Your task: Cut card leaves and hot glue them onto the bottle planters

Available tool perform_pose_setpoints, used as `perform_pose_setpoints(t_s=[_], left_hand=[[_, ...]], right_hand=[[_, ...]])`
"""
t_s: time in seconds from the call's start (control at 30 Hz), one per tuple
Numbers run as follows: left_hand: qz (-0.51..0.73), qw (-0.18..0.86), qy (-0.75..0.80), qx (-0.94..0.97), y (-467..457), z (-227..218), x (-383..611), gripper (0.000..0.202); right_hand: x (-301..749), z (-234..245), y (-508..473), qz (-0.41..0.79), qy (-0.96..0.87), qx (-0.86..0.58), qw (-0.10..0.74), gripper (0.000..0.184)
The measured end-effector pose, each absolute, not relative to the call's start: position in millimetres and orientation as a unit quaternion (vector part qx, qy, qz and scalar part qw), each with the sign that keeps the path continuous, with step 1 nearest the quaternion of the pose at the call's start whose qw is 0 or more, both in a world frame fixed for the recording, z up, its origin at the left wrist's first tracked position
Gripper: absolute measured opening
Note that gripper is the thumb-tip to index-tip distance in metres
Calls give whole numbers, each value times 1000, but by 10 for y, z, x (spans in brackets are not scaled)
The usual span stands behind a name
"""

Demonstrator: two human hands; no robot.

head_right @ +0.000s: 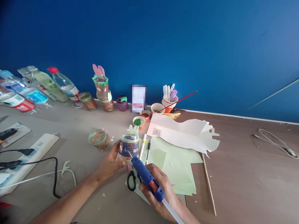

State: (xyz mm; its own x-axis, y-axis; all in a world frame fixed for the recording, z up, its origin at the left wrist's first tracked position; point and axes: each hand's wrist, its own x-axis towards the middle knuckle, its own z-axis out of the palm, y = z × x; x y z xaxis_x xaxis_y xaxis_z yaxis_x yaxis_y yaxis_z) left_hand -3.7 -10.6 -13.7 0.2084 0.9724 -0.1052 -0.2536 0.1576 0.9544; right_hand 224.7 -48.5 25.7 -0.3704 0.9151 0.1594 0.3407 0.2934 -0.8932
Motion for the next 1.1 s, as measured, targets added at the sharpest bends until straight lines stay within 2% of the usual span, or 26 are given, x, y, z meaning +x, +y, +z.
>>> perform_pose_setpoints(t_s=[0.2,0.47,1.1], left_hand=[[493,559,468,475,-113,-130,-22,75],[481,508,539,469,-150,-146,-35,81],[464,511,542,480,-139,-89,-26,82]], right_hand=[[2229,269,-474,412,-750,-406,321,9],[2236,236,-469,403,-754,-411,316,8],[2235,195,-484,432,-719,-444,315,14]])
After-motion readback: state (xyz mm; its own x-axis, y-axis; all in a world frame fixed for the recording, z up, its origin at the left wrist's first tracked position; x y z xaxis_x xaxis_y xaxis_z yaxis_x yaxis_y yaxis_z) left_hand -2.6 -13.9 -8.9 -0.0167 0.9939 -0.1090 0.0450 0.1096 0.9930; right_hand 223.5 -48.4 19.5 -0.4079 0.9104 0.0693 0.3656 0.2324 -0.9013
